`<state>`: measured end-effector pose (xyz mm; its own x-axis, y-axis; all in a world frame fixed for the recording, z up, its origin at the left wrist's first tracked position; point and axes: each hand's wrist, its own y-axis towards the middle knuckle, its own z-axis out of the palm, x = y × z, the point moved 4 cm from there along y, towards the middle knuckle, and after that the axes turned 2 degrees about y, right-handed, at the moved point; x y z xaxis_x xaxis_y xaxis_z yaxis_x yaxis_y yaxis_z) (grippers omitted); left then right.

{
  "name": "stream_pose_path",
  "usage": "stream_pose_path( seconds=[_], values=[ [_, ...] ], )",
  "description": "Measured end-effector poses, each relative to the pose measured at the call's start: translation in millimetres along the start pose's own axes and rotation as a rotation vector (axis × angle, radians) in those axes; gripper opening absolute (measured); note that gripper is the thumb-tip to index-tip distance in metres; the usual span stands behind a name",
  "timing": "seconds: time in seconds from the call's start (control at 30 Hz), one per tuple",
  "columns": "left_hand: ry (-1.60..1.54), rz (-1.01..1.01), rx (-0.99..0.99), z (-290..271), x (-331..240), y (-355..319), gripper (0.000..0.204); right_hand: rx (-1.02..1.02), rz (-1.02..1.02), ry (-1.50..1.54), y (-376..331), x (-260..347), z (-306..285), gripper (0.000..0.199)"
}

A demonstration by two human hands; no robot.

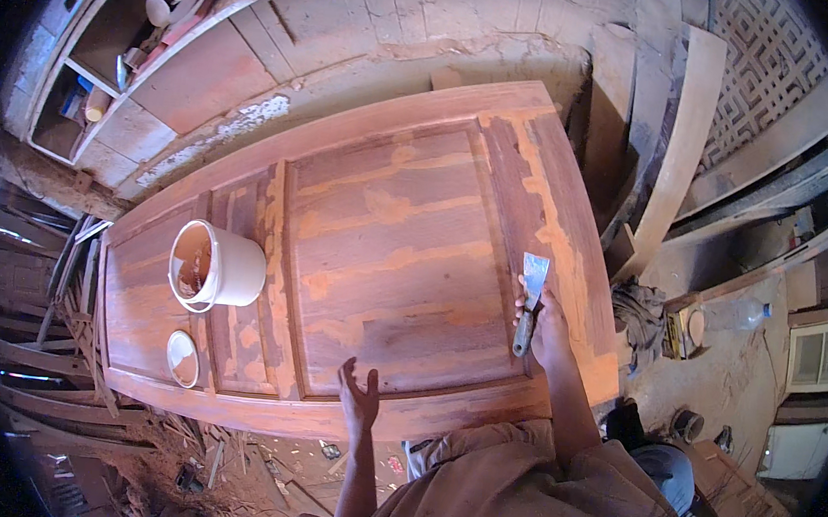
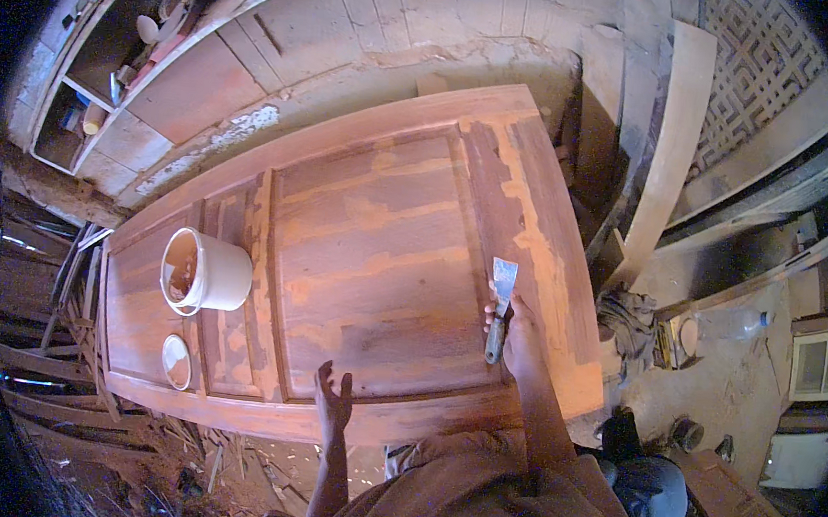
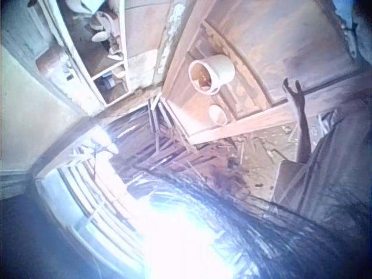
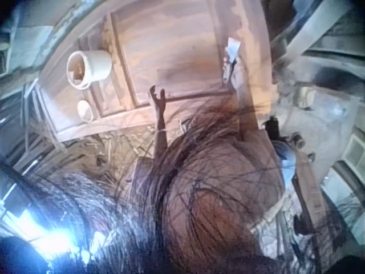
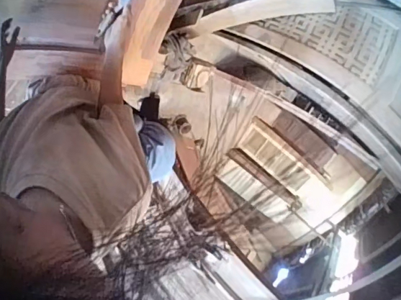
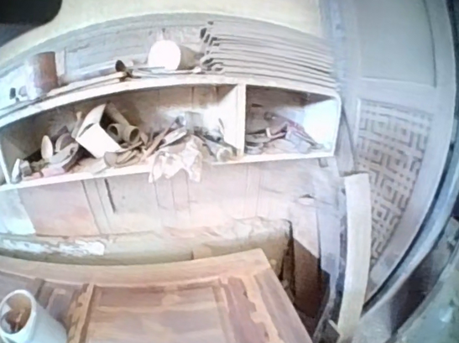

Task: The person applies wood filler to a wooden door using a putty knife, taking filler from a bucket and spreading it into the recesses and panels of the door.

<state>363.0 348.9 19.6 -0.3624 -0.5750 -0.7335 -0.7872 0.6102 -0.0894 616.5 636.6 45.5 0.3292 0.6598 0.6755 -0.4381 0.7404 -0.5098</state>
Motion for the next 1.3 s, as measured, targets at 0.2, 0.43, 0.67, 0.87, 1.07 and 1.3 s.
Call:
stream_pose_path(
  seconds=[0.2,0.43,0.67,0.87,1.07,1.3],
  values=[
    [0.233,0.1,-0.083,-11,25,-27,0.06,0.047,-0.067,0.05,-8,37,-37,0.044],
    [0.165,0.128,-0.229,1,56,-54,0.055,-0.11,-0.24,-0.32,-23,91,-132,0.041],
    [0.36,0.304,-0.236,6,46,-52,0.051,-0.207,-0.222,-0.433,-43,116,-183,0.038],
    [0.347,0.319,-0.244,8,55,-52,0.048,0.039,-0.021,-1.179,-39,111,-205,0.034],
    [0.335,0.3,-0.251,9,53,-51,0.045,-0.076,0.372,-1.11,-56,122,-171,0.053],
    [0.362,0.309,-0.248,11,63,-51,0.045,0.258,0.575,-1.419,-36,109,-189,0.062]
  ],
)
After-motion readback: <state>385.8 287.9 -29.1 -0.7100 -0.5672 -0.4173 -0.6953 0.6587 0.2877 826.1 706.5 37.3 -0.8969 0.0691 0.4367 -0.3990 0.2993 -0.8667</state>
